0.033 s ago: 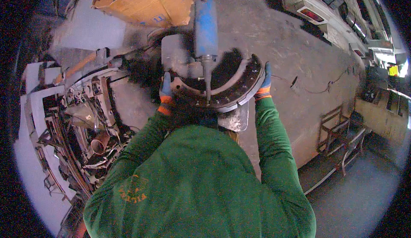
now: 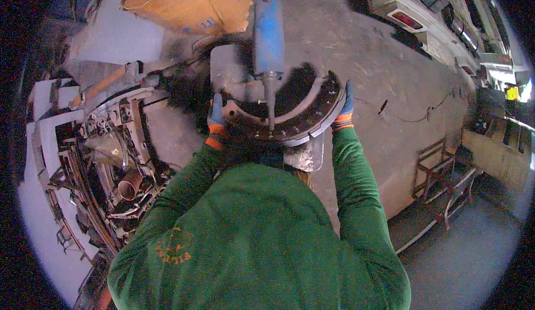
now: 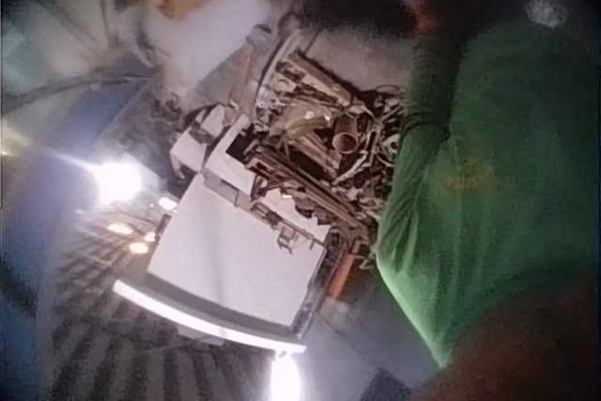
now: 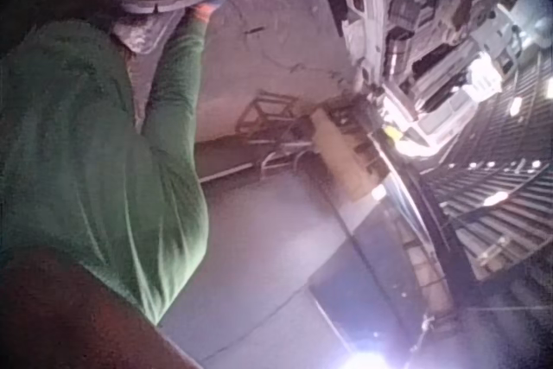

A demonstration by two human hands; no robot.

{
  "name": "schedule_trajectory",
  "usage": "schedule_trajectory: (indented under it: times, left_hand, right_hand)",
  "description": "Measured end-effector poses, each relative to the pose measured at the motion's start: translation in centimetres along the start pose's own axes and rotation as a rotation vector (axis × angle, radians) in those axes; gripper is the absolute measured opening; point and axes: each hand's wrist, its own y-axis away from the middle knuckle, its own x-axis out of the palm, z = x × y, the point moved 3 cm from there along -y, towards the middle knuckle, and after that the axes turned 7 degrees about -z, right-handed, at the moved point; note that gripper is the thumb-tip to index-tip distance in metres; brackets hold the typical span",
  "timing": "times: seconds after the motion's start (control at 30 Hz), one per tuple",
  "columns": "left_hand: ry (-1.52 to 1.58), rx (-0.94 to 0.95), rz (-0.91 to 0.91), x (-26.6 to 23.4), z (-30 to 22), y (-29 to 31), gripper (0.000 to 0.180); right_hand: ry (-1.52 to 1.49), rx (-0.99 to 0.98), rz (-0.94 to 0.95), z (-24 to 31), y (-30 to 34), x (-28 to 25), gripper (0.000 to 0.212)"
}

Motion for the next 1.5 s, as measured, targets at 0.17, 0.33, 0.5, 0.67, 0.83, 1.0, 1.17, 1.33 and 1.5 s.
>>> schedule_trajectory:
  times: [0.17,0.33,0.5,0.67,0.83,1.0,1.17,1.33,1.5]
  left_hand:
    - [-0.054,-0.032,-0.079,-0.6,0.7,-2.7,0.033]
    - [-0.207,0.328,0.204,0.9,-2.0,-3.4,0.035]
    - [-0.082,0.239,0.216,1.6,-2.9,-2.7,0.029]
    - [-0.398,0.402,0.428,-1.1,0.1,-8.3,0.032]
    - [-0.026,0.189,0.485,-2.7,3.9,-12.1,0.022]
    - [-0.042,0.081,0.419,-1.3,2.4,-10.0,0.012]
    - [-0.41,0.456,0.632,-4.6,4.4,-14.2,0.027]
    - [0.023,0.037,0.409,-1.6,2.2,-9.6,0.005]
    - [-0.349,0.623,0.49,-3.3,1.5,-10.2,0.003]
  right_hand:
    - [-0.029,0.031,0.066,-0.1,0.0,0.9,0.065]
    - [-0.031,-0.061,0.039,-0.7,0.1,0.8,0.065]
    - [-0.075,-0.116,-0.005,-1.8,1.9,0.4,0.062]
    - [-0.129,-0.117,-0.077,-2.4,4.5,0.6,0.063]
    - [-0.048,-0.136,-0.044,-2.3,2.6,-0.6,0.06]
    - [-0.008,-0.154,0.003,-2.2,2.0,-1.4,0.064]
    - [-0.048,-0.09,0.024,-2.5,2.1,-0.7,0.064]
    - [-0.002,-0.16,-0.039,-2.4,1.8,-2.3,0.063]
    - [-0.001,-0.128,-0.001,-2.3,2.0,-0.1,0.055]
